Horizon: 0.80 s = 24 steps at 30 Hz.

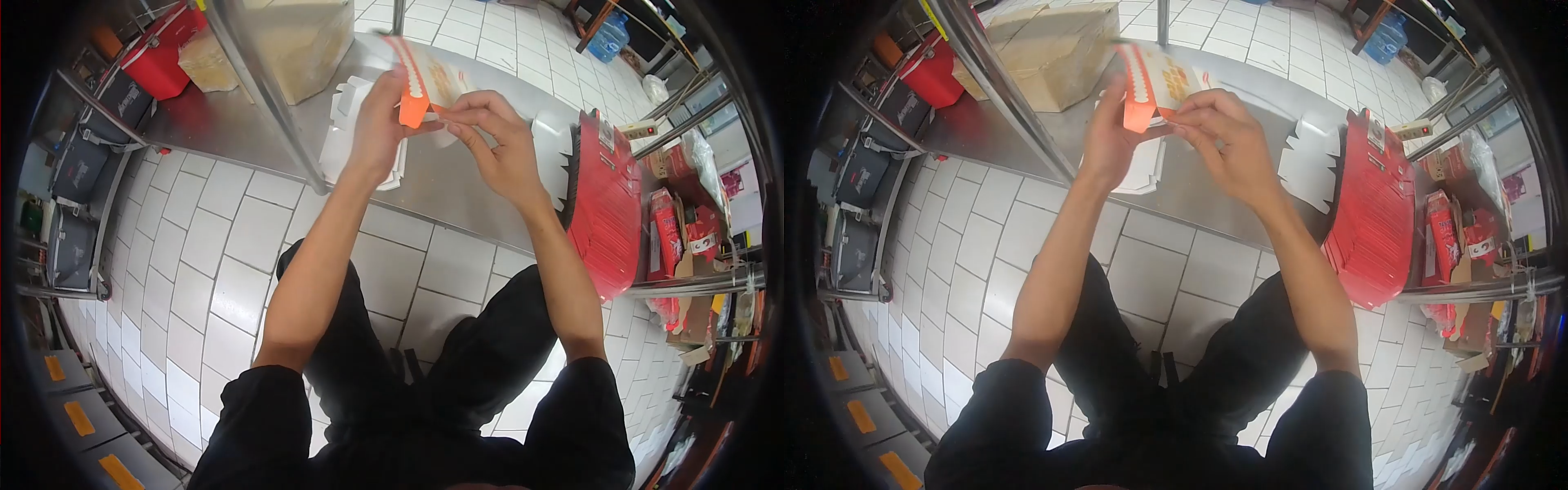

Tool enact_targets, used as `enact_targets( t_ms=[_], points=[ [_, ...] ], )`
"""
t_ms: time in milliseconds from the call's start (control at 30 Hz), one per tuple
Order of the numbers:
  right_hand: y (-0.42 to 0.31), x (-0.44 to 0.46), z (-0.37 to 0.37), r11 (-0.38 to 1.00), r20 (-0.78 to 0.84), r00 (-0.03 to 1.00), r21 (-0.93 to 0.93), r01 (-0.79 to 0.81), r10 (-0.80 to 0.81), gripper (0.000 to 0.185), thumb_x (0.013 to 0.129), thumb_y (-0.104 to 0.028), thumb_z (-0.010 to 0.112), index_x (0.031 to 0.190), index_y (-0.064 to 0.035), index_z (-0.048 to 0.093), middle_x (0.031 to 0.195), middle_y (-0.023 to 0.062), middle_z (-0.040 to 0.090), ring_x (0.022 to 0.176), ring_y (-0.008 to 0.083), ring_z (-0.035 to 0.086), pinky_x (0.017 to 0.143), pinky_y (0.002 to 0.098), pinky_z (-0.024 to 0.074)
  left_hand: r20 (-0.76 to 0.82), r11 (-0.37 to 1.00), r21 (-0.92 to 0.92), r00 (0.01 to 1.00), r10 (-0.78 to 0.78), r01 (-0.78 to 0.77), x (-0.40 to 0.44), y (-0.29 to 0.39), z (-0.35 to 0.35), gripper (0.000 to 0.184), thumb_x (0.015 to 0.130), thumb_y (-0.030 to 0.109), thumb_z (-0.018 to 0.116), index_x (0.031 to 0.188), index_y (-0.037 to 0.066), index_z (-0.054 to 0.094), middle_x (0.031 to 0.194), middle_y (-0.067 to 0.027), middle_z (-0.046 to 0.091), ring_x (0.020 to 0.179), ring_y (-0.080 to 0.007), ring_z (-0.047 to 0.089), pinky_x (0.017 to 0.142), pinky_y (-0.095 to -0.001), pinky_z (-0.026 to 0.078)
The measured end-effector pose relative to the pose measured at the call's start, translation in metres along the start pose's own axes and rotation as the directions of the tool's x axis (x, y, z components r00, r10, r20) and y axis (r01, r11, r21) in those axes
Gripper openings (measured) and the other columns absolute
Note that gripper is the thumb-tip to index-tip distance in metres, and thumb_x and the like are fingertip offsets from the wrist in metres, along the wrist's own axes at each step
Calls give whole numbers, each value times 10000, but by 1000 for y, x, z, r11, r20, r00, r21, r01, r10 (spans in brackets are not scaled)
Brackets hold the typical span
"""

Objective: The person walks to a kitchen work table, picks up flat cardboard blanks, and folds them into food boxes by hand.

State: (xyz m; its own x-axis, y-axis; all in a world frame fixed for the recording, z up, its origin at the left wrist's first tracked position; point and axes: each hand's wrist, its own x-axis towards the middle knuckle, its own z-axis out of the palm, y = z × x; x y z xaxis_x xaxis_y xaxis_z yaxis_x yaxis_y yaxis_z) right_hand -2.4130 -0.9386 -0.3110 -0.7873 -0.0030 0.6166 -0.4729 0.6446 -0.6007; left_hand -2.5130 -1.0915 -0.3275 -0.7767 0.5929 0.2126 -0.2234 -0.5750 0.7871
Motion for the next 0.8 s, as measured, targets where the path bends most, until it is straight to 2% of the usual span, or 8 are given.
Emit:
enact_targets(
  t_ms=[33,133,200,267,333,433,500,800],
  points=[
    [3,-1,-4,1000,-7,1000,-3,-3,3,114,887,-104,659,968,-33,696,1043,63,608,928,147,576,792,261,457,-49,983,184,999,1,8,0,3,0,285,993,282,508,1113,29,559,1090,-92,627,1005,-198,632,844,-394,555],
    [14,-2,-7,991,-116,987,78,-105,114,85,884,-91,666,934,-26,688,1035,55,605,920,133,566,779,262,470,-84,952,306,996,32,-5,0,0,1,199,964,198,574,1056,22,588,1048,-91,645,963,-182,643,818,-375,562],
    [18,-1,-1,885,-230,912,406,-229,341,63,883,-84,673,902,-26,684,1038,45,589,875,116,566,753,260,478,-66,946,314,993,100,-74,0,-7,3,184,941,149,595,1060,8,594,1006,-87,655,925,-169,648,782,-345,564],
    [14,-3,1,905,-202,938,382,-189,281,65,886,-91,676,892,-27,686,1038,42,577,880,115,565,757,264,478,-47,936,320,985,167,-144,0,-13,4,180,919,99,616,1064,-6,600,965,-83,666,887,-156,653,747,-314,566],
    [7,-5,4,922,-172,960,357,-148,221,70,888,-97,680,882,-27,687,1039,38,565,885,114,563,762,269,478,3,755,590,936,353,-286,-1,-18,3,168,887,64,641,1033,-15,615,918,-67,681,859,-141,650,734,-279,539],
    [3,-5,10,899,-132,963,405,-165,236,93,887,-119,691,861,-29,689,1064,35,535,925,114,548,764,270,477,-20,789,542,935,355,-288,-6,-18,11,111,859,22,655,958,-24,635,868,-58,692,792,-126,640,738,-257,514],
    [5,-6,11,859,-141,920,431,-276,366,111,911,-116,662,830,-39,660,1130,32,504,994,121,520,885,289,434,-23,814,516,946,325,-267,-7,-19,13,91,855,10,656,940,-20,641,854,-61,693,776,-123,638,744,-255,512],
    [4,-4,11,816,-100,931,520,-252,351,147,928,-156,642,840,-39,659,1119,20,500,977,113,506,878,286,424,-50,925,298,964,262,-236,-5,-23,12,110,830,-11,698,918,-17,632,865,-71,692,806,-124,651,744,-251,520]
  ],
)
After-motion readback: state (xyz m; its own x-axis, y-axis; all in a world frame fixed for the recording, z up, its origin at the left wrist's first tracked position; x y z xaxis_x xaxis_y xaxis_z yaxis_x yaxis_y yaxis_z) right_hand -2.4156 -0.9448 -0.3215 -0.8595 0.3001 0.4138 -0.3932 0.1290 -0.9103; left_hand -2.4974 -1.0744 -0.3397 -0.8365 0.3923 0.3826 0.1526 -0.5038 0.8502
